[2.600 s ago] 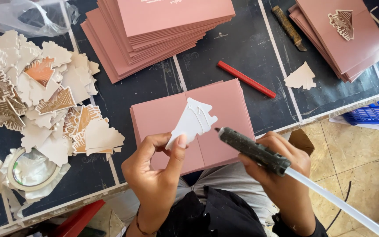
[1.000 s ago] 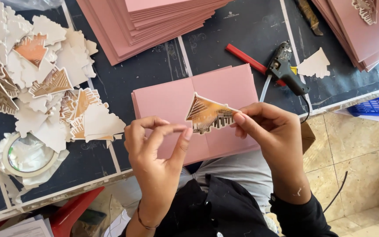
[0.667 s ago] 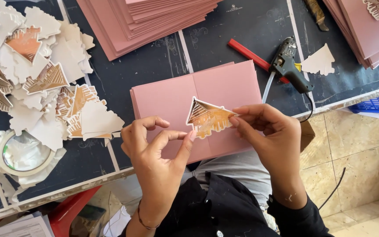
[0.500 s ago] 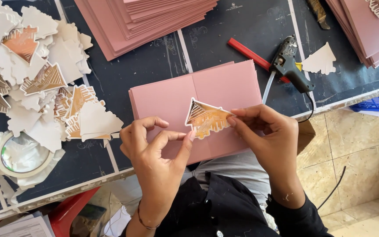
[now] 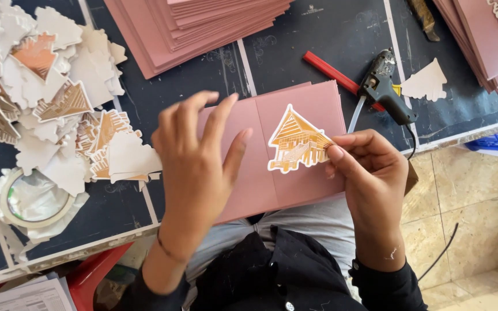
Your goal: The person uses a hot glue gun to apply adhesive to the back of white paper cutouts shaped like houses. They then press each cutout onto the cover of a pink card or folder, repeating the process for multiple items.
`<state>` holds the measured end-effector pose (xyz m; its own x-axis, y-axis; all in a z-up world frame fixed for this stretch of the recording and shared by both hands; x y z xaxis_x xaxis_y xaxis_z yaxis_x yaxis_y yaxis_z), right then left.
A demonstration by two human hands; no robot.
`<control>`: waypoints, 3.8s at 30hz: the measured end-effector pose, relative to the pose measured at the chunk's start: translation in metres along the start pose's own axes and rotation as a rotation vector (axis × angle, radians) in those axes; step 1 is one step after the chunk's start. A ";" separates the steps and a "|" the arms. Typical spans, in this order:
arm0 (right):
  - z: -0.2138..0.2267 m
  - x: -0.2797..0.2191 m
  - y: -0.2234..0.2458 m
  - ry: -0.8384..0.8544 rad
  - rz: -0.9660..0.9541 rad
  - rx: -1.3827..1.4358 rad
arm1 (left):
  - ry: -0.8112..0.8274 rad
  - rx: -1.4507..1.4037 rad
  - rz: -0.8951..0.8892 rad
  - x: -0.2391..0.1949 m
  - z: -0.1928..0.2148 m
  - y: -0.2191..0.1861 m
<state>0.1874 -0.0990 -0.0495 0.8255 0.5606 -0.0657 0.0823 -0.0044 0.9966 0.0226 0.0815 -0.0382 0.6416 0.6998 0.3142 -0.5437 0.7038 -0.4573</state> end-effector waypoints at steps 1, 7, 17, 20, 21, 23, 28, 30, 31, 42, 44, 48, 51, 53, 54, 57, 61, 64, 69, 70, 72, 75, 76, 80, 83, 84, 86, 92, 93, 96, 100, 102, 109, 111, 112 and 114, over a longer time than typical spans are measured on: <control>0.000 0.000 0.000 0.005 0.004 0.005 | -0.006 0.005 0.000 0.004 -0.006 0.003; 0.002 0.001 -0.003 0.003 -0.014 0.025 | 0.008 0.006 -0.037 0.021 -0.029 0.010; 0.005 0.004 -0.006 0.031 -0.017 0.115 | 0.061 -0.582 -0.001 0.039 -0.011 0.017; 0.004 0.004 -0.003 0.035 -0.025 0.107 | 0.051 -0.297 -0.041 0.016 -0.007 0.009; 0.003 0.004 -0.003 0.042 -0.024 0.096 | 0.048 -0.070 -0.071 0.005 -0.008 0.006; -0.001 0.001 0.001 0.046 -0.016 0.037 | 0.007 -0.168 0.004 -0.011 -0.004 0.001; -0.012 -0.004 0.011 0.071 0.013 -0.158 | 0.023 -0.415 0.247 -0.036 0.010 -0.010; -0.015 -0.005 0.010 0.115 0.043 -0.190 | 0.034 -0.359 0.286 -0.041 0.010 -0.012; -0.015 -0.005 0.010 0.117 0.042 -0.191 | 0.034 -0.359 0.288 -0.041 0.010 -0.013; -0.017 -0.006 0.005 0.176 0.168 -0.491 | 0.026 -0.288 0.306 -0.048 0.000 -0.013; -0.020 -0.006 0.007 0.172 0.177 -0.524 | 0.023 -0.283 0.314 -0.049 -0.001 -0.013; -0.023 -0.006 0.009 0.168 0.180 -0.564 | 0.013 -0.274 0.326 -0.049 -0.002 -0.014; -0.022 -0.006 0.009 0.183 0.197 -0.588 | 0.015 -0.269 0.325 -0.050 -0.003 -0.013; -0.021 -0.006 0.008 0.184 0.191 -0.590 | 0.018 -0.271 0.328 -0.050 -0.003 -0.013; -0.021 -0.006 0.008 0.185 0.186 -0.592 | 0.020 -0.272 0.329 -0.050 -0.004 -0.013; -0.021 -0.006 0.009 0.194 0.181 -0.595 | 0.025 -0.275 0.332 -0.050 -0.003 -0.013; -0.023 -0.006 0.010 0.194 0.191 -0.603 | 0.028 -0.282 0.326 -0.049 -0.003 -0.013; -0.023 -0.006 0.010 0.198 0.195 -0.614 | 0.028 -0.282 0.322 -0.049 -0.004 -0.013; -0.024 -0.007 0.008 0.201 0.216 -0.632 | 0.022 -0.279 0.311 -0.049 -0.005 -0.012; -0.024 -0.007 0.009 0.200 0.216 -0.632 | 0.022 -0.279 0.311 -0.049 -0.005 -0.013; -0.025 -0.008 0.009 0.200 0.213 -0.655 | 0.018 -0.258 0.299 -0.048 -0.005 -0.013; -0.026 -0.007 0.009 0.203 0.199 -0.662 | 0.019 -0.248 0.292 -0.047 -0.003 -0.014; -0.026 -0.007 0.010 0.203 0.200 -0.661 | 0.018 -0.248 0.292 -0.047 -0.003 -0.014; -0.028 -0.008 0.011 0.205 0.217 -0.679 | 0.026 -0.220 0.300 -0.047 -0.003 -0.014; -0.029 -0.008 0.011 0.203 0.220 -0.686 | 0.039 -0.191 0.301 -0.047 -0.003 -0.014; -0.029 -0.008 0.011 0.204 0.215 -0.688 | 0.047 -0.171 0.302 -0.047 -0.003 -0.014; -0.029 -0.008 0.009 0.202 0.237 -0.711 | 0.080 -0.110 0.321 -0.046 -0.001 -0.015; -0.031 -0.010 0.018 0.255 0.332 -1.037 | 0.101 0.127 0.228 -0.025 0.019 -0.023; -0.030 -0.011 0.021 0.265 0.295 -1.126 | 0.087 0.178 0.168 -0.017 0.026 -0.028; -0.012 -0.014 0.030 0.166 0.385 -1.022 | -0.093 0.022 -0.056 0.020 0.080 -0.065; 0.006 -0.010 0.040 0.000 0.309 -0.908 | 0.070 0.076 -0.197 0.049 0.041 -0.080; 0.022 -0.006 0.032 -0.057 0.315 -0.920 | 0.327 0.152 -0.420 0.059 0.014 -0.082; 0.069 0.021 0.005 -0.112 0.397 -0.980 | 0.301 0.148 -0.401 0.028 -0.075 -0.042; 0.081 0.038 -0.003 -0.071 0.505 -1.036 | 0.292 0.092 -0.397 0.031 -0.075 -0.041; 0.088 0.047 -0.008 -0.078 0.514 -1.032 | 0.283 0.096 -0.403 0.051 -0.069 -0.039; 0.101 0.062 -0.019 0.043 0.711 -1.218 | 0.323 0.041 -0.377 0.088 -0.059 -0.035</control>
<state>0.2933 -0.1473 -0.0773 0.4671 0.7660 0.4416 -0.8842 0.4034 0.2354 0.1302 0.1115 -0.0431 0.9291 0.3261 0.1742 -0.2581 0.9095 -0.3260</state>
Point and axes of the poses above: each hand's wrist, its own x-axis towards the middle knuckle, its own z-axis out of the back of the hand, y = z × x, the point moved 1 cm from there along x, towards the middle knuckle, and after that the axes turned 7 degrees about z, right-handed, at the moved point
